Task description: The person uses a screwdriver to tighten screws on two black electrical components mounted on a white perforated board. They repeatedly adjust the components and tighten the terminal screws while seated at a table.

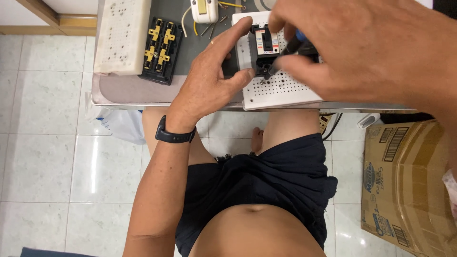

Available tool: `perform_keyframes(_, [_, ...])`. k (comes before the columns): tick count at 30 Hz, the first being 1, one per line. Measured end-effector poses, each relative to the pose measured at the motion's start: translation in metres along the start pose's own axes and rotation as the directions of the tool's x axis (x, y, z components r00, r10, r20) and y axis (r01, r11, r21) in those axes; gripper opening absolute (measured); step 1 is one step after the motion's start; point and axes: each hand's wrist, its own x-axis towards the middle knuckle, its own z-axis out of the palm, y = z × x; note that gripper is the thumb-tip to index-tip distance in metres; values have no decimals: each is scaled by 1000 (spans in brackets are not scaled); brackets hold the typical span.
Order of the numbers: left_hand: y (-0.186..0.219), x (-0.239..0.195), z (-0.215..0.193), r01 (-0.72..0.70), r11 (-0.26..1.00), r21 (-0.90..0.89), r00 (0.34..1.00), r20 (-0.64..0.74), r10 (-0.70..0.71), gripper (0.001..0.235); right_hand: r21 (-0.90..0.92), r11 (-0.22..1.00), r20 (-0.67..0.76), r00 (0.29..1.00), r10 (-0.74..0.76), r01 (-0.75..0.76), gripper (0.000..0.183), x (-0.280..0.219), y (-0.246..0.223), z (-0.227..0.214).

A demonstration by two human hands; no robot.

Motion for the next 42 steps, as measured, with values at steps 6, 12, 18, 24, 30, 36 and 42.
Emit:
perform_keyframes(6, [-1,-1,0,-17,1000,-6,1000,-5,17,65,-718,696,-100,988,-119,11,77,-8,13,25])
perform_keyframes(12, [-1,0,-1,-20,1000,5,1000,-18,20,66,-240,971,20,1000,5,0,31,-8,9,16])
perform_keyframes(18, [1,-1,-1,-8,1000,-20,1000,-20,8,65,-274,959,-112,989,-99,65,48,-8,16,18])
perform_keyframes(24, [-2,-1,-1,-5,1000,-11,1000,-7,5,65,-586,810,-119,991,-52,-28,62,-13,21,35])
perform_keyframes(30, [-3,0,0,-4,1000,-13,1000,-21,4,66,-266,964,62,998,1,16,35,-8,13,19])
perform_keyframes(36, [-6,1,0,-15,1000,4,1000,-16,15,69,117,993,123,992,-41,26,48,2,3,4])
perform_keyframes(42, [-4,1,0,6,1000,8,1000,-7,-5,69,-390,920,-161,986,-34,-32,72,-5,18,42])
